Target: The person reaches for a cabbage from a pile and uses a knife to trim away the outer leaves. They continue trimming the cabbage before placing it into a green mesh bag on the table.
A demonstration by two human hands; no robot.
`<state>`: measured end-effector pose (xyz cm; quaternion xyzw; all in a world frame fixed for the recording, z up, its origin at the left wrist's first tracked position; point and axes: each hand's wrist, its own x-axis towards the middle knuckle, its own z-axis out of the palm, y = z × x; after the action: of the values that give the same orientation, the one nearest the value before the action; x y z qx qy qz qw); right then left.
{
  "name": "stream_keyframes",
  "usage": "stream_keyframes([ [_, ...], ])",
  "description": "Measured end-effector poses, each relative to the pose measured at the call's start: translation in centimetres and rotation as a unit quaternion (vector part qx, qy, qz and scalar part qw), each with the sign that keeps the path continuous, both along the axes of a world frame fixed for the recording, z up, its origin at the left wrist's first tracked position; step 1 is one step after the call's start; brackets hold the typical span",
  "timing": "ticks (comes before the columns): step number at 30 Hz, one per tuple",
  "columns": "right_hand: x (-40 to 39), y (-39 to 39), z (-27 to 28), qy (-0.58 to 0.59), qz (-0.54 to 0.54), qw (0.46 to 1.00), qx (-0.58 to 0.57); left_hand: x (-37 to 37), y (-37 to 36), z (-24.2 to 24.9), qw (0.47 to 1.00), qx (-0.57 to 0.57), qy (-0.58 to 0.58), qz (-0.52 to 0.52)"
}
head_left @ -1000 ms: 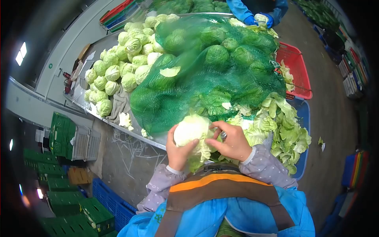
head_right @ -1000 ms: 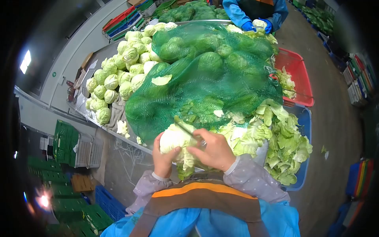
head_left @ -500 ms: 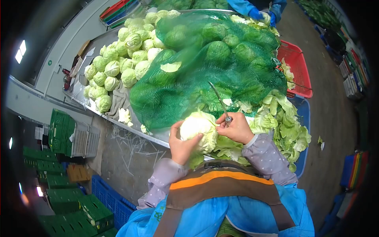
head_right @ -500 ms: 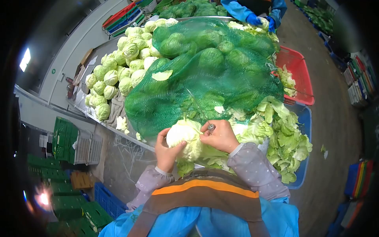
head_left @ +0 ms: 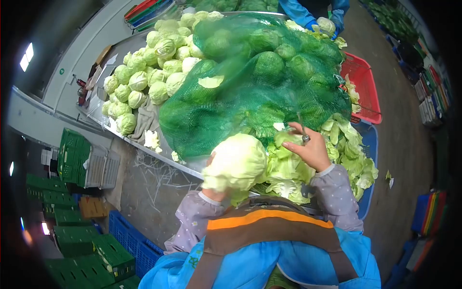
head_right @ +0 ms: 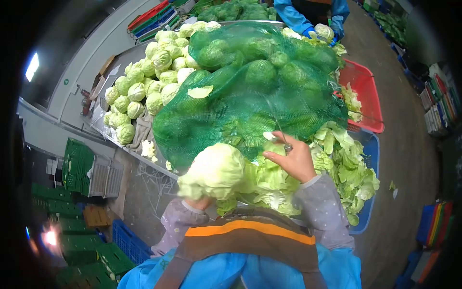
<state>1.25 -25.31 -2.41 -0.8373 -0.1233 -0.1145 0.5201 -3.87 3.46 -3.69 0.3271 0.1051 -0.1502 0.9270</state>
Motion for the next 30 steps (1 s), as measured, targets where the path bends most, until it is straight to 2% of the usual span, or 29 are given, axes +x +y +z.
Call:
stream_keyframes([
  [1, -0.2, 0.6, 2.1, -0.001, 0.002, 1.000, 0.002, -0.8, -0.9, -0.6, 0.999, -0.017, -0.046, -0.013],
  [2, -0.4, 1.1, 4.6, 0.147, 0.096, 0.973, 0.152, -0.9, -1.1, -0.7, 0.999, -0.016, -0.049, -0.012],
  [3, -0.4, 1.5, 5.9, 0.287, 0.187, 0.893, 0.292, -1.0, -1.2, -0.7, 0.981, 0.130, -0.116, -0.086],
  [4, 0.1, 2.1, 4.7, 0.311, 0.234, 0.874, 0.290, -0.8, -1.8, 0.1, 0.932, 0.271, -0.181, -0.157],
  [5, 0.2, 2.4, 2.8, 0.353, 0.288, 0.825, 0.334, -0.4, -3.0, 1.2, 0.985, -0.076, 0.081, -0.129],
  [6, -0.3, 2.7, 0.6, 0.392, 0.339, 0.770, 0.373, -0.4, -3.0, 2.0, 0.986, -0.079, 0.076, -0.128],
  [7, -1.0, 2.9, -1.5, 0.393, 0.340, 0.771, 0.368, -0.5, -2.5, 2.5, 0.976, -0.038, 0.097, -0.192],
  [8, -1.9, 3.1, -3.4, 0.412, 0.305, 0.722, 0.465, -0.7, -2.2, 3.2, 0.960, 0.003, 0.118, -0.253],
  [9, -2.7, 2.9, -4.5, 0.428, 0.265, 0.663, 0.554, -0.3, -2.1, 5.6, 0.925, 0.141, 0.076, -0.344],
  [10, -3.3, 2.8, -4.8, 0.433, 0.264, 0.663, 0.551, 0.1, -1.1, 6.1, 0.914, 0.171, 0.084, -0.359],
  [11, -3.8, 2.8, -5.0, 0.465, 0.219, 0.657, 0.551, 0.4, -0.4, 5.0, 0.943, 0.239, -0.014, -0.231],
  [12, -4.0, 2.9, -5.2, 0.495, 0.174, 0.650, 0.550, 0.7, 0.0, 3.9, 0.942, 0.302, -0.111, -0.097],
  [13, -4.1, 2.8, -5.7, 0.488, 0.187, 0.661, 0.539, 0.8, -1.0, 6.4, 0.897, 0.368, -0.240, -0.037],
  [14, -4.3, 2.9, -5.5, 0.490, 0.189, 0.660, 0.538, 0.8, -2.5, 9.6, 0.829, 0.426, -0.362, 0.025],
  [15, -4.4, 3.0, -4.9, 0.502, 0.171, 0.651, 0.543, 0.9, -3.5, 11.0, 0.829, 0.427, -0.360, 0.030],
  [16, -4.5, 3.2, -4.4, 0.514, 0.154, 0.643, 0.546, 1.0, -4.5, 12.1, 0.665, 0.596, -0.447, 0.042],
  [17, -4.5, 3.4, -4.0, 0.516, 0.160, 0.645, 0.540, 1.0, -5.0, 12.6, 0.460, 0.729, -0.504, 0.052],
  [18, -4.7, 3.6, -3.6, 0.519, 0.137, 0.629, 0.562, 1.1, -5.0, 11.9, 0.460, 0.731, -0.500, 0.061],
  [19, -4.9, 3.5, -3.3, 0.520, 0.115, 0.614, 0.583, 1.7, -4.8, 10.5, 0.521, 0.687, -0.506, 0.020],
  [20, -5.0, 2.9, -5.1, 0.511, 0.174, 0.600, 0.590, 2.2, -4.7, 9.3, 0.577, 0.638, -0.509, -0.016],
  [21, -5.3, 2.9, -4.2, 0.507, 0.187, 0.595, 0.594, 2.6, -4.9, 8.7, 0.615, 0.604, -0.507, 0.022],
  [22, -5.3, 2.3, -5.3, 0.506, 0.206, 0.590, 0.594, 2.5, -5.2, 8.4, 0.610, 0.612, -0.500, 0.050],
  [23, -5.5, 2.8, -3.8, 0.512, 0.193, 0.568, 0.615, 2.1, -5.6, 8.2, 0.771, 0.511, -0.380, 0.036],
  [24, -5.9, 3.6, -1.3, 0.519, 0.180, 0.544, 0.634, 1.9, -5.8, 8.0, 0.893, 0.374, -0.251, 0.024],
  [25, -6.2, 5.3, 1.4, 0.512, 0.079, 0.560, 0.647, 1.8, -5.5, 7.8, 0.888, 0.379, -0.254, 0.056],
  [26, -6.4, 6.6, 3.0, 0.496, -0.025, 0.570, 0.654, 1.8, -5.3, 7.6, 0.962, 0.233, -0.137, 0.048],
  [27, -6.0, 5.9, 1.5, 0.506, -0.004, 0.578, 0.641, 1.8, -5.2, 7.1, 0.997, 0.069, -0.022, 0.036],
  [29, -4.5, 3.7, -2.9, 0.427, 0.250, 0.526, 0.692, 0.7, -3.6, 4.5, 0.961, 0.267, 0.027, -0.062],
  [30, -3.4, 3.4, -2.7, 0.437, 0.267, 0.526, 0.679, 0.7, -2.9, 4.0, 0.963, 0.265, 0.023, -0.038],
])
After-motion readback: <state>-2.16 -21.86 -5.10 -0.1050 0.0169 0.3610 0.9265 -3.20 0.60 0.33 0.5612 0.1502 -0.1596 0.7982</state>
